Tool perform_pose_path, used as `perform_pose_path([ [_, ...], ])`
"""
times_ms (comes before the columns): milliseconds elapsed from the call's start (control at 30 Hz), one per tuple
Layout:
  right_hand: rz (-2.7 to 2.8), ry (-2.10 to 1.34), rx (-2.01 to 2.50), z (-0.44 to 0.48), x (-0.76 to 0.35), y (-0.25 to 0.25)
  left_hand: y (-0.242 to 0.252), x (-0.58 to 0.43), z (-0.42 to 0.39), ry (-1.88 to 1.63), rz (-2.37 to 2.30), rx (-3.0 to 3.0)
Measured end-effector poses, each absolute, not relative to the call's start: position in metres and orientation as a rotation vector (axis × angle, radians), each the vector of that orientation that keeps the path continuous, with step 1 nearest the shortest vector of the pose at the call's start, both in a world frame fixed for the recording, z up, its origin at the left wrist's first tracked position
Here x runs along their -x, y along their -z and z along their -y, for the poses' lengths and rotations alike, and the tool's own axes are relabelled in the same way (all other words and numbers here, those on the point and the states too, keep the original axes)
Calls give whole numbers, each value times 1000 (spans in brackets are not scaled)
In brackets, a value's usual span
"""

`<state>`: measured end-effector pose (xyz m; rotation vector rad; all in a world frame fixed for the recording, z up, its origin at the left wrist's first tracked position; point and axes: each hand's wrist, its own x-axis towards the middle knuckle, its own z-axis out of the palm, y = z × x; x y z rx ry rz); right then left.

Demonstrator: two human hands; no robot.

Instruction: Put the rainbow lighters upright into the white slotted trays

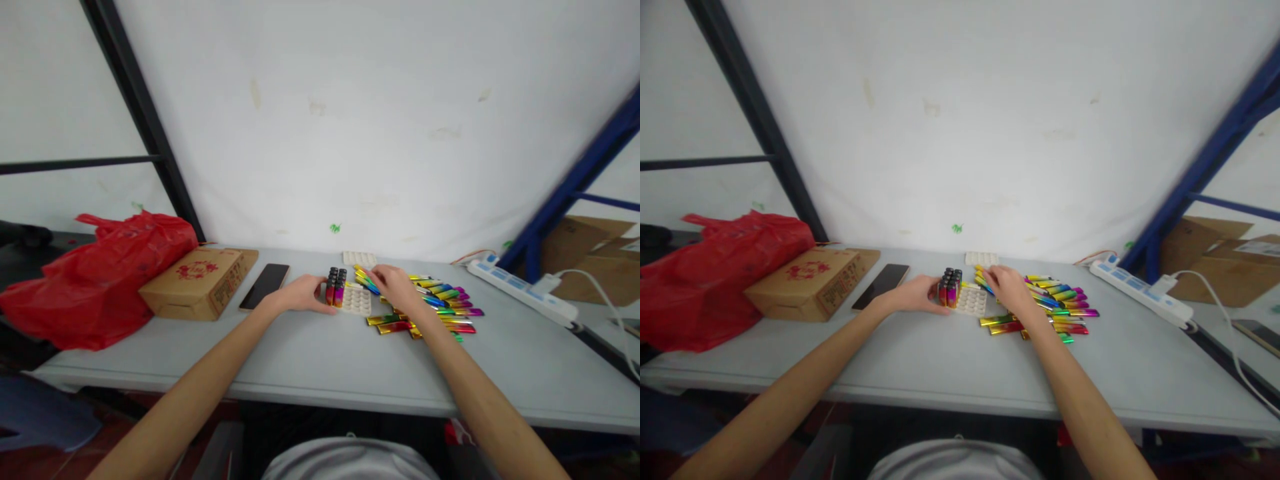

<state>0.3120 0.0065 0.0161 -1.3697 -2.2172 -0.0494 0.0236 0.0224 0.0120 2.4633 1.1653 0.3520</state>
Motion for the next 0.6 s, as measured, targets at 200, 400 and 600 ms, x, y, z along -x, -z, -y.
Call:
perform_pose_path([
  [200,2324,12,1470,-22,-334,-5,-4,-30,-21,-424,-1268,-2477],
  [400,2362,108,1682,-12,-319,-9,-9,-27,-22,-390,-1213,-2463],
  [600,2366,158,1710,-7,-313,-7,-20,-18,-23,-304,-1213,-2411],
])
